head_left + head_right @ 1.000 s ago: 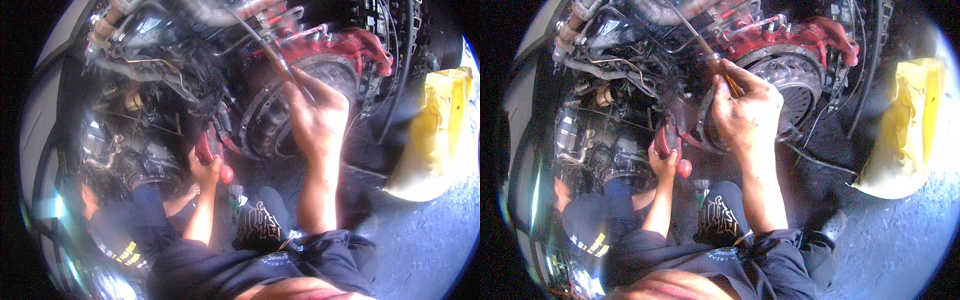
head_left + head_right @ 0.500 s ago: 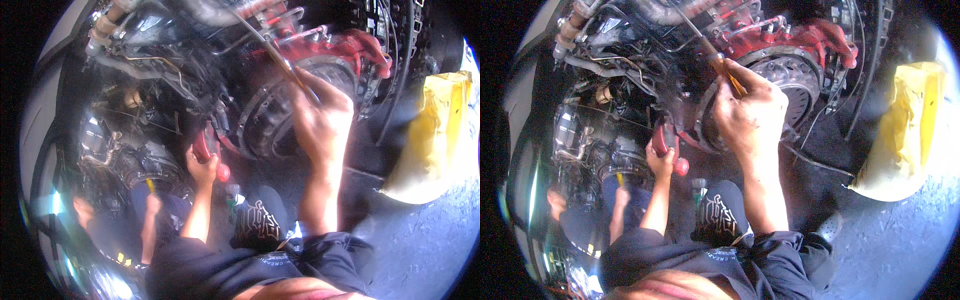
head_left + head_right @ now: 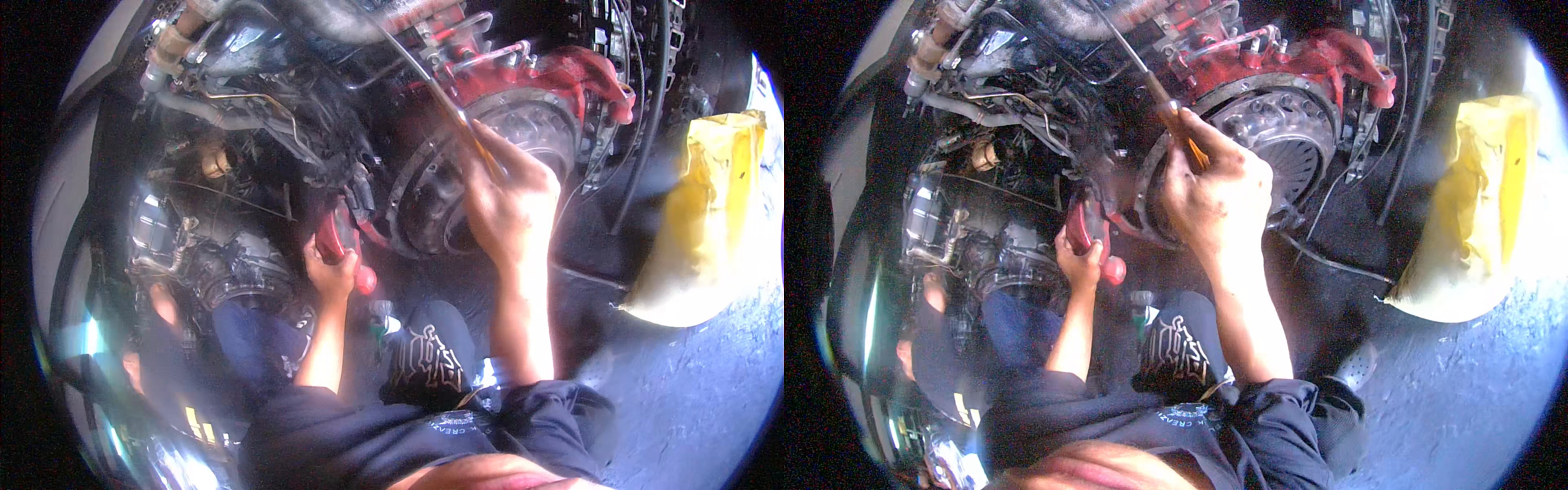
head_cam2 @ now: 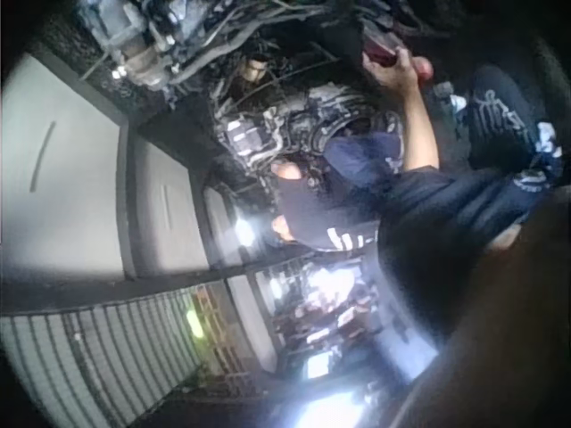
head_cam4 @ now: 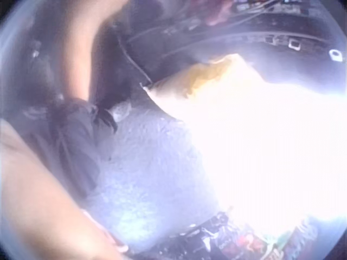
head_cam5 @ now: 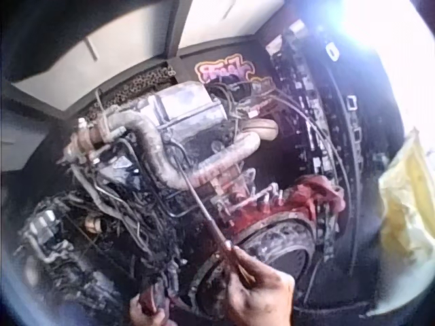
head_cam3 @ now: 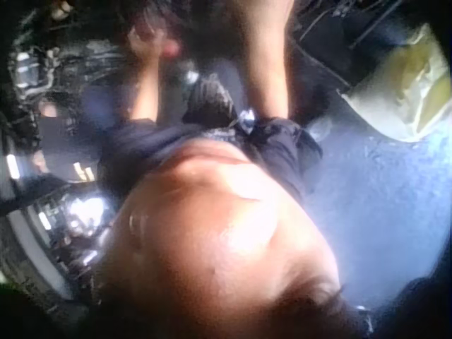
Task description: The person uses a screwdriver to pry and manipulate parts of an engine block, then walks to a tray of items and handles a smartphone.
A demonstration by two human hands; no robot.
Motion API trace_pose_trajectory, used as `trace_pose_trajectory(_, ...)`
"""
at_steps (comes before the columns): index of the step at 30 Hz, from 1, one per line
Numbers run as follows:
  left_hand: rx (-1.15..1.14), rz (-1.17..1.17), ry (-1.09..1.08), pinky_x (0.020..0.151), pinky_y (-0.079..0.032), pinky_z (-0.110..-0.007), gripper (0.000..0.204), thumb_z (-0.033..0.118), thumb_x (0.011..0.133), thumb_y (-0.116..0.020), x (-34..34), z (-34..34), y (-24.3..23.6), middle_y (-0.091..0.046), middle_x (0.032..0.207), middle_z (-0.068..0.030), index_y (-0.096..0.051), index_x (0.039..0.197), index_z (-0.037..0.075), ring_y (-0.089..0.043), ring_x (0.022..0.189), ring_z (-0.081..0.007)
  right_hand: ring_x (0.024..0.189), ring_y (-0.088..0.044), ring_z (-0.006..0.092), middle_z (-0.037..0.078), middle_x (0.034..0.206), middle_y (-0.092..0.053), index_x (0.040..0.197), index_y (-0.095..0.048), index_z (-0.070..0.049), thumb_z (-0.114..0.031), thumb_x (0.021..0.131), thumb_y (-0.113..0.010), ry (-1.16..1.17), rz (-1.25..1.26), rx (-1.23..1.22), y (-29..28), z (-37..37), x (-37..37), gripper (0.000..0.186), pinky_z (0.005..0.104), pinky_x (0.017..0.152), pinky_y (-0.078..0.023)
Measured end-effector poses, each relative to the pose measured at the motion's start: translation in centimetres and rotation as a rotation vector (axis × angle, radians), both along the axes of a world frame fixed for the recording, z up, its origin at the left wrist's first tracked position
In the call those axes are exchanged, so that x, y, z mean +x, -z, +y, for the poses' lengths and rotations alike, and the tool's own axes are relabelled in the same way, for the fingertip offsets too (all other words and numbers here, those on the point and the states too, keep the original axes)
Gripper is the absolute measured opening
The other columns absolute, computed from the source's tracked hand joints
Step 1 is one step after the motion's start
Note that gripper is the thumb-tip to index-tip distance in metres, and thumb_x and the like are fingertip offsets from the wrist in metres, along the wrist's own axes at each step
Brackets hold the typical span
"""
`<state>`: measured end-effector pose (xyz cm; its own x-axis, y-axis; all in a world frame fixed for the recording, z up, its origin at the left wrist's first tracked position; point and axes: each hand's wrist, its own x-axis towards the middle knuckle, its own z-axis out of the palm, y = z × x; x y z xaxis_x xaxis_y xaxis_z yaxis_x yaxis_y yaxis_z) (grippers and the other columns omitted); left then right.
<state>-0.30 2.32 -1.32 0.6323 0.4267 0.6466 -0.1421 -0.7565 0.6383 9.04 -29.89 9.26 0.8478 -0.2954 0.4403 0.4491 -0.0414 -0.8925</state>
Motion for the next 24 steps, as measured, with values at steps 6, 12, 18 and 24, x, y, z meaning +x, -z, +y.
trace_pose_trajectory(6,-0.08,0.063,-0.014,0.098,-0.042,-0.036,0.065,0.004,0.068,-0.069,-0.1,-1.5,-1.1,-0.055,0.118,-0.0166,-0.041,0.125,-0.008,-0.056,0.11,-0.0243,0.086,-0.071,0.0241,0.019,0.095,-0.07,0.106,-0.07,-0.002,-0.015,0.083,-0.068,-0.067,0.006,0.112,0.2,0.6,0.7,0.027,0.0305,0.077,-0.053)
trace_pose_trajectory(12,-0.095,0.012,0.022,0.097,-0.043,-0.036,0.063,0.003,0.068,-0.068,-0.1,-1.4,-0.7,-0.054,0.117,-0.0159,-0.041,0.124,-0.008,-0.056,0.109,-0.0237,0.084,-0.071,0.0284,0.018,0.092,-0.07,0.104,-0.072,-0.004,-0.015,0.082,-0.068,-0.077,-0.005,0.114,-0.2,0.0,0.7,0.024,0.0327,0.076,-0.054)
trace_pose_trajectory(18,-0.094,-0.008,0.058,0.097,-0.043,-0.037,0.063,0.003,0.068,-0.068,0.1,-1.3,-0.6,-0.054,0.118,-0.0161,-0.042,0.124,-0.007,-0.055,0.11,-0.0238,0.084,-0.071,0.0289,0.019,0.092,-0.07,0.103,-0.072,-0.004,-0.016,0.082,-0.068,-0.102,-0.021,0.103,0.1,-0.7,1.3,0.025,0.0329,0.075,-0.054)
trace_pose_trajectory(24,-0.05,0.024,0.002,0.098,-0.042,-0.037,0.065,0.004,0.068,-0.069,0.0,-0.9,-0.4,-0.053,0.119,-0.0161,-0.041,0.125,-0.007,-0.055,0.11,-0.0245,0.082,-0.07,0.0296,0.019,0.089,-0.07,0.103,-0.072,-0.005,-0.015,0.082,-0.069,-0.085,0.017,0.096,0.6,-0.6,1.1,0.024,0.0328,0.074,-0.054)
